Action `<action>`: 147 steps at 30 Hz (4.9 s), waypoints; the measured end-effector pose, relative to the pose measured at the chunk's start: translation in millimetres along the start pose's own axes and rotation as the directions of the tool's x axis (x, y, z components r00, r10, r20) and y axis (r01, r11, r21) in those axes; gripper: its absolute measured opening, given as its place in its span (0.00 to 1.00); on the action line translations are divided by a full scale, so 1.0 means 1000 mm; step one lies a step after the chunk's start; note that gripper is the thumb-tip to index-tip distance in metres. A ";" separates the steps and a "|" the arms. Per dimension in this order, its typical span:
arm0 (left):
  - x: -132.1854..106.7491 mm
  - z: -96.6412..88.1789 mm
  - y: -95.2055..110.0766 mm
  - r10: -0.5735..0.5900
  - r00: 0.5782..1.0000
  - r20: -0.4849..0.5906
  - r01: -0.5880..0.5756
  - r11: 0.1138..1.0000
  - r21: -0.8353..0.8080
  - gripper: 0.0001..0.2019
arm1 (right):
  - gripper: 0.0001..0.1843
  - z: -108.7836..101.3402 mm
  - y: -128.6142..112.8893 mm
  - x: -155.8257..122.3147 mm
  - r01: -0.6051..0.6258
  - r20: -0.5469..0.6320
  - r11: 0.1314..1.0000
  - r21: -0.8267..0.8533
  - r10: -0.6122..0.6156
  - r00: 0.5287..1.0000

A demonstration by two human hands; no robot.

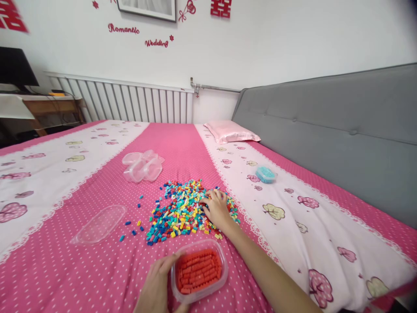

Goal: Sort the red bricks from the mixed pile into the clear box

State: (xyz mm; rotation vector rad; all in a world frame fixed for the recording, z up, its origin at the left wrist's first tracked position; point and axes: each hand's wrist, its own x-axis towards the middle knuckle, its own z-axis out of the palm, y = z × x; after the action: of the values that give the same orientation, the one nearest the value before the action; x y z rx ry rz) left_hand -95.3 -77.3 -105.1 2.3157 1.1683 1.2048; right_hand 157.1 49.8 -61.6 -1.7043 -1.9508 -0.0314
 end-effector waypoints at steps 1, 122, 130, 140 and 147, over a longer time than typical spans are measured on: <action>0.000 0.000 0.000 0.003 1.000 0.000 -0.003 1.000 -0.002 0.31 | 0.09 0.001 -0.001 0.002 0.000 0.000 1.000 0.003 0.000 1.000; 0.009 -0.014 0.024 0.075 0.986 0.150 -0.069 0.997 -0.043 0.35 | 0.10 -0.086 -0.087 -0.108 0.037 0.328 0.986 -0.162 0.019 0.945; 0.008 -0.013 0.022 0.072 0.985 0.159 -0.065 0.997 -0.049 0.35 | 0.09 -0.084 -0.085 -0.107 0.034 0.347 0.980 -0.195 0.036 0.937; 0.008 -0.013 0.022 0.077 0.985 0.152 -0.069 0.996 -0.057 0.34 | 0.10 -0.085 -0.084 -0.109 0.034 0.349 0.984 -0.177 0.030 0.936; 0.010 -0.013 0.023 0.071 0.985 0.155 -0.062 0.996 -0.061 0.34 | 0.09 -0.083 -0.084 -0.108 0.052 0.355 0.979 -0.198 0.023 0.935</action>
State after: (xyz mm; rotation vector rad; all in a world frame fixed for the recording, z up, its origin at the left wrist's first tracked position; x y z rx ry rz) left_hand -90.4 -85.8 -79.1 2.3760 0.9988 1.0405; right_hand 116.8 -95.2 -7.2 -1.9373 -2.2906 0.0795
